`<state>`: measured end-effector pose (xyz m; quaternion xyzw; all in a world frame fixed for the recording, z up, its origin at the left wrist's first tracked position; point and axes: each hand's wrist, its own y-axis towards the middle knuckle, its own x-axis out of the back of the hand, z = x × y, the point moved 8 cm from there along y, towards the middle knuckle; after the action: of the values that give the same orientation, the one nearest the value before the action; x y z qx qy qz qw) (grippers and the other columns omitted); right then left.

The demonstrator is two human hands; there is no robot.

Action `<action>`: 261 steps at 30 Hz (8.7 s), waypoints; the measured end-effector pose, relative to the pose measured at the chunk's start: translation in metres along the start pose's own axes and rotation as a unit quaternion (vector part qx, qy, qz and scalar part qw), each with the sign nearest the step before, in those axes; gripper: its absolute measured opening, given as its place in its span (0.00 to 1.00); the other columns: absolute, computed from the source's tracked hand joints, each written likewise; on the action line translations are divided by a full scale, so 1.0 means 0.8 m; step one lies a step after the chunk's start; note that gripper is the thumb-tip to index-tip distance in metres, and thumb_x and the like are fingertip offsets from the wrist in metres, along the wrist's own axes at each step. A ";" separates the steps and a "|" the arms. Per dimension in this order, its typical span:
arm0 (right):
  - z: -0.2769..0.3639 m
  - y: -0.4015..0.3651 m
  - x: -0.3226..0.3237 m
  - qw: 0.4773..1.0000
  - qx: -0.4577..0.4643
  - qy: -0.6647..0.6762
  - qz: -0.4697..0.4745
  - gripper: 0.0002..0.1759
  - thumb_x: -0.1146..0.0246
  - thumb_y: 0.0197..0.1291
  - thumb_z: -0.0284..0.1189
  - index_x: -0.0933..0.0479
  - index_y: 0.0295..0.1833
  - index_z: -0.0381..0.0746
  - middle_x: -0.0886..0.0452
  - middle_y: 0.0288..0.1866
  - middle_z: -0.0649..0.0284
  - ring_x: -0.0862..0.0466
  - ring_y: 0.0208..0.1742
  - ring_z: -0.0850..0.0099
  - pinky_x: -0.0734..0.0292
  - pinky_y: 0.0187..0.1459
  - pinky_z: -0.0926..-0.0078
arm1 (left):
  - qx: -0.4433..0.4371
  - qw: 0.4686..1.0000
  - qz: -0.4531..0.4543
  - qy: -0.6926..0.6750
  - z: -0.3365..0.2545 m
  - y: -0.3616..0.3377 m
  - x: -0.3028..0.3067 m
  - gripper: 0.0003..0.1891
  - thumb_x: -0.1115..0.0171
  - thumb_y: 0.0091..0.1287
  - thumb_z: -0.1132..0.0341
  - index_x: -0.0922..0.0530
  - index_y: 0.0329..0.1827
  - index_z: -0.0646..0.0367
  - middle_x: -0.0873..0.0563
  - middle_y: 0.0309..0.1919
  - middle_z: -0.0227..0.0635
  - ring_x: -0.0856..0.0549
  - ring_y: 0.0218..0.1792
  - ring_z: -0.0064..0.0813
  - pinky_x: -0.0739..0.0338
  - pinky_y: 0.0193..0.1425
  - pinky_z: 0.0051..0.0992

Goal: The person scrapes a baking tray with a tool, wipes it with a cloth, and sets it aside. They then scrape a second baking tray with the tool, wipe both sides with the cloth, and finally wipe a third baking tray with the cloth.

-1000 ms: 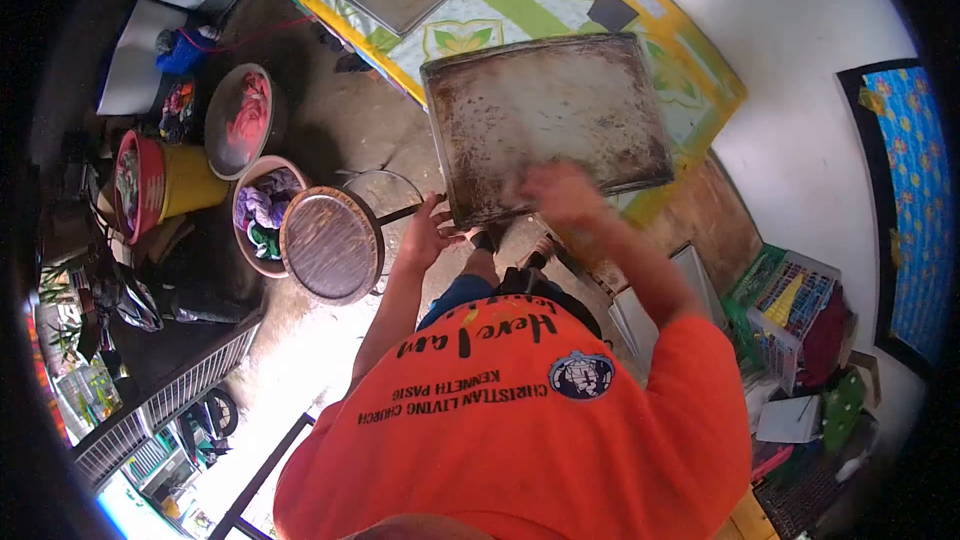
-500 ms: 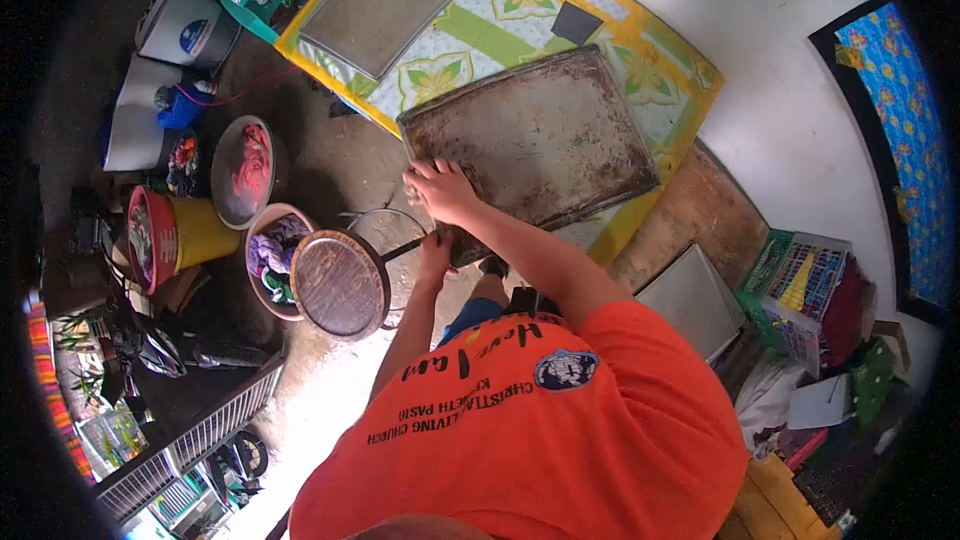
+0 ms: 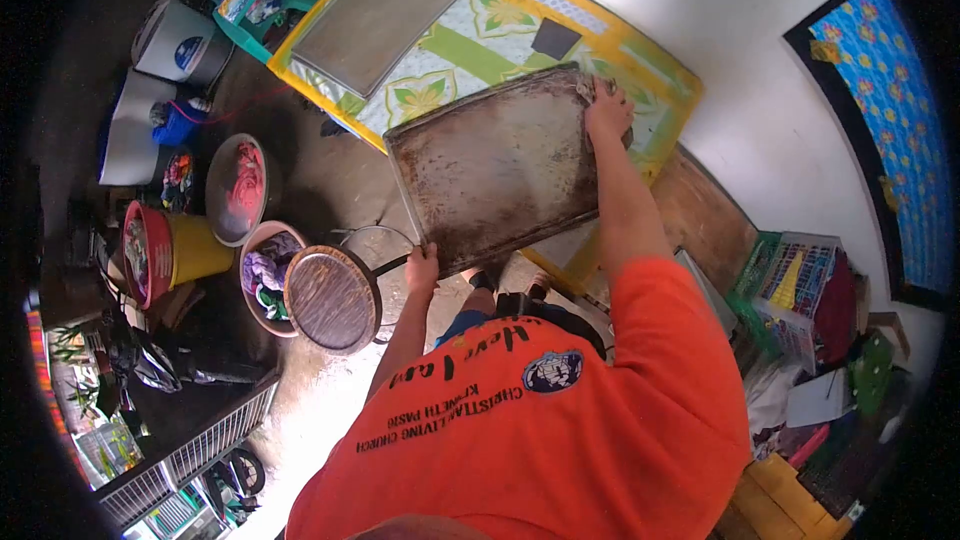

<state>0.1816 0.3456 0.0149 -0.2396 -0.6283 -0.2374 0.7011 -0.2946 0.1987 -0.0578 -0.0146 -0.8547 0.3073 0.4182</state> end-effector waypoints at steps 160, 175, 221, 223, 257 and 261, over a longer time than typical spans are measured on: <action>0.293 -0.368 0.183 0.790 0.436 0.397 -0.169 0.22 0.38 0.51 0.32 0.26 0.55 0.51 0.30 0.52 0.61 0.29 0.55 0.57 0.32 0.57 0.56 | -0.443 0.896 0.030 -0.002 -0.392 -0.030 0.299 0.34 0.67 0.71 0.39 0.21 0.47 0.61 0.19 0.44 0.58 0.24 0.53 0.58 0.32 0.58 0.42; 0.164 -0.105 0.234 0.850 0.060 0.366 -0.374 0.26 0.43 0.51 0.35 0.28 0.59 0.43 0.28 0.57 0.54 0.29 0.57 0.50 0.35 0.58 0.53 | -0.438 0.830 -0.227 0.260 -0.396 -0.110 0.300 0.22 0.50 0.66 0.43 0.23 0.32 0.52 0.18 0.21 0.43 0.16 0.27 0.48 0.24 0.30 0.44; 0.244 -0.246 0.310 0.757 0.378 0.452 -0.281 0.18 0.36 0.43 0.25 0.23 0.44 0.41 0.29 0.53 0.57 0.26 0.47 0.55 0.27 0.47 0.61 | -0.352 0.856 -0.262 0.274 -0.376 -0.125 0.286 0.14 0.50 0.66 0.51 0.23 0.38 0.50 0.16 0.26 0.47 0.15 0.30 0.51 0.22 0.35 0.47; 0.232 -0.220 0.321 0.798 0.357 0.377 -0.306 0.16 0.37 0.44 0.25 0.22 0.44 0.41 0.27 0.53 0.60 0.26 0.47 0.58 0.28 0.47 0.58 | -0.361 0.847 -0.281 0.270 -0.369 -0.137 0.286 0.14 0.48 0.65 0.50 0.23 0.35 0.50 0.16 0.24 0.46 0.16 0.27 0.50 0.22 0.32 0.47; 0.216 -0.241 -0.010 0.422 -0.120 0.891 0.120 0.08 0.45 0.64 0.33 0.28 0.45 0.44 0.22 0.38 0.65 0.20 0.36 0.72 0.22 0.37 0.69 | -0.367 0.852 -0.335 -0.163 -0.345 -0.161 0.334 0.16 0.36 0.61 0.52 0.16 0.37 0.56 0.16 0.24 0.46 0.15 0.31 0.46 0.23 0.37 0.35; 0.286 -0.285 0.002 0.196 -0.191 0.905 0.327 0.13 0.49 0.68 0.42 0.28 0.47 0.46 0.21 0.39 0.66 0.20 0.39 0.70 0.23 0.37 0.66 | -0.346 0.867 -0.330 -0.141 -0.341 -0.158 0.305 0.17 0.36 0.60 0.51 0.17 0.37 0.58 0.16 0.28 0.48 0.15 0.33 0.49 0.23 0.39 0.38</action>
<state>-0.1383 0.3148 0.0466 -0.1717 0.6351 -0.1540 0.7372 -0.2264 0.3049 0.3081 0.1678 -0.9112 -0.1649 0.3381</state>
